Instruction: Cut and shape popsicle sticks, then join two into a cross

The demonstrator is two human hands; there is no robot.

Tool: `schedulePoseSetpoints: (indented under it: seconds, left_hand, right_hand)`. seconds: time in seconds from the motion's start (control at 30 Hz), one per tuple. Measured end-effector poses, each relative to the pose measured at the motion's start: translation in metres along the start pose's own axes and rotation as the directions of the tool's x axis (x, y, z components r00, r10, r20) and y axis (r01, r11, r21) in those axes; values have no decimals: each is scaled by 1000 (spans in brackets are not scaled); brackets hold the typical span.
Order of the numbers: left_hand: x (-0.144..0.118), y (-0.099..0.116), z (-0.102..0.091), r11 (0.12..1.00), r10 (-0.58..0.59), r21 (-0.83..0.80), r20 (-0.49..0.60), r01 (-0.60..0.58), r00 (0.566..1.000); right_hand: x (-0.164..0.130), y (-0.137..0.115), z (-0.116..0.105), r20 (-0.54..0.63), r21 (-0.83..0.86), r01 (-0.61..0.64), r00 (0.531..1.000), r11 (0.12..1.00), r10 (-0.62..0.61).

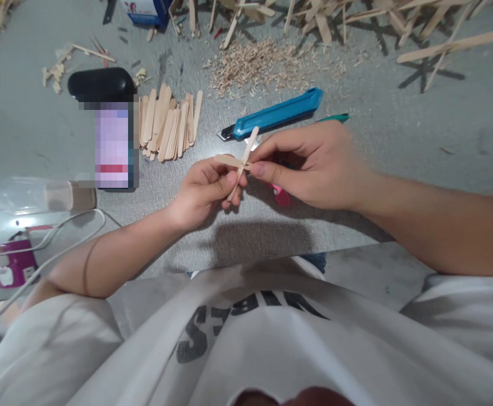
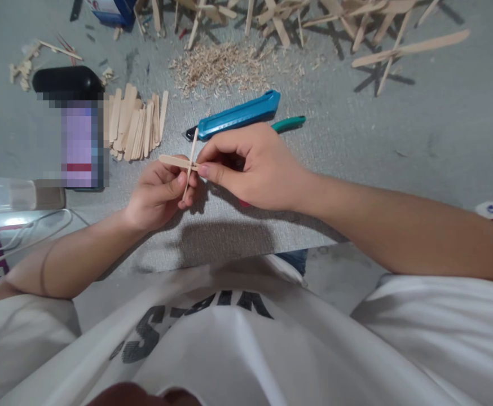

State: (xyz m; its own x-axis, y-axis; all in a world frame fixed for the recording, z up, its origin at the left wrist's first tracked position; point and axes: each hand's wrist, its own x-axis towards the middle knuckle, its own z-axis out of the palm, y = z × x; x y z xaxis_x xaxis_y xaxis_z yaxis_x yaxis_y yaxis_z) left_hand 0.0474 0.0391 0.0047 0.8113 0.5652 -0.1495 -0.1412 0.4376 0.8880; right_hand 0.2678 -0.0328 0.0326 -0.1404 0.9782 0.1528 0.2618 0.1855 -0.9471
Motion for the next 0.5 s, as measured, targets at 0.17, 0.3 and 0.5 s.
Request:
schedulePoseSetpoints:
  seconds: [0.17,0.3,0.5]
  left_hand:
    - [0,0,0,1000,-6,10,-10,6,1000]
    - [0,0,2,1000,2,8,-11,-2,1000]
    - [-1,-1,2,1000,-11,22,-26,12,1000]
  right_hand:
    - [-1,1,0,-14,-32,5,1000,999,-5]
    - [0,1,-1,7,-30,7,1000,1000,-7]
    - [1,1,1,5,-19,1,1000,1000,-1]
